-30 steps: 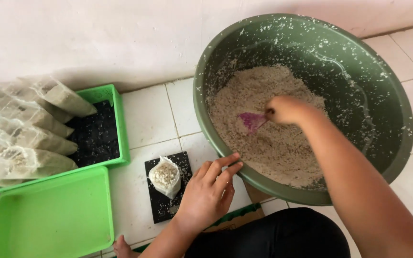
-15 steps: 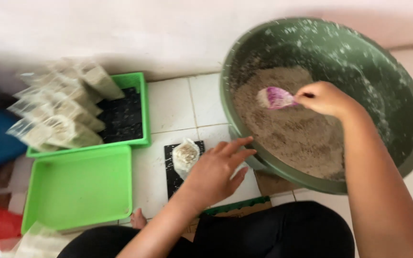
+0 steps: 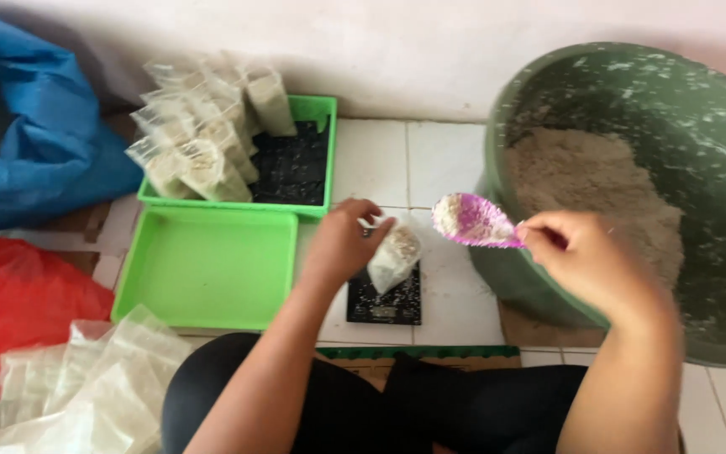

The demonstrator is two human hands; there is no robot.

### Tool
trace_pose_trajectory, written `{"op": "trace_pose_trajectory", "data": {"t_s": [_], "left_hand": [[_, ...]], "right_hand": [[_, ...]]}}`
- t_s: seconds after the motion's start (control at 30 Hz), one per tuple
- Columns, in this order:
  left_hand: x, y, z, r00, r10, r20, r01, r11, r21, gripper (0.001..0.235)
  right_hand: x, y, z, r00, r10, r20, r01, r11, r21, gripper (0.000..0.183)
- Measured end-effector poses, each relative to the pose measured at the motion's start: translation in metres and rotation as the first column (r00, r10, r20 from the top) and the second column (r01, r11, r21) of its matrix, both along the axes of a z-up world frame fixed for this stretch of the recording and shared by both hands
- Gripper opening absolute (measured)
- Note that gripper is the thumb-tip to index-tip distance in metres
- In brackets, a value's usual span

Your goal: The person scoops a granular material from a large green basin into small clear plastic bags using a pink scoop. Each filled bag is placed on a digital scale to check the weight, then moved to a green tray. The process is repeated for multiple bags.

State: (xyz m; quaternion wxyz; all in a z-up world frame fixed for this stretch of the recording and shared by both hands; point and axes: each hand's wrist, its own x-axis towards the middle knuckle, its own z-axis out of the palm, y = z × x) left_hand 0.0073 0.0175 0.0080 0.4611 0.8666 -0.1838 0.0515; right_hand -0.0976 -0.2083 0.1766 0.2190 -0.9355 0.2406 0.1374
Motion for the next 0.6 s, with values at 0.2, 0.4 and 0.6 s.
{"op": "trace_pose_trajectory", "data": {"t_s": [0.2,0.4,0.6], "left_hand": [[0.003,-0.017,-0.015,0.991,-0.012,-0.134,0.034,0.987,0.160,0.022],[0.007,-0.026,-0.034,0.995,0.031,-0.099,-0.011,0.980,0.199,0.011],[0.001,-0.025,-0.023,0.998,0.044,-0.045,-0.035,0.983,0.180,0.013]], "right_hand": [[0.002,0.023,-0.058,0.988,0.136,0.069,-0.121,0.974,-0.193,0.025],[0.003,0.022,-0.117,0.945,0.283,0.164,-0.180,0.868,-0.464,0.022],[-0.008,0.044,-0.140,0.812,0.493,0.312,-0.162,0.704,-0.692,0.009]]}}
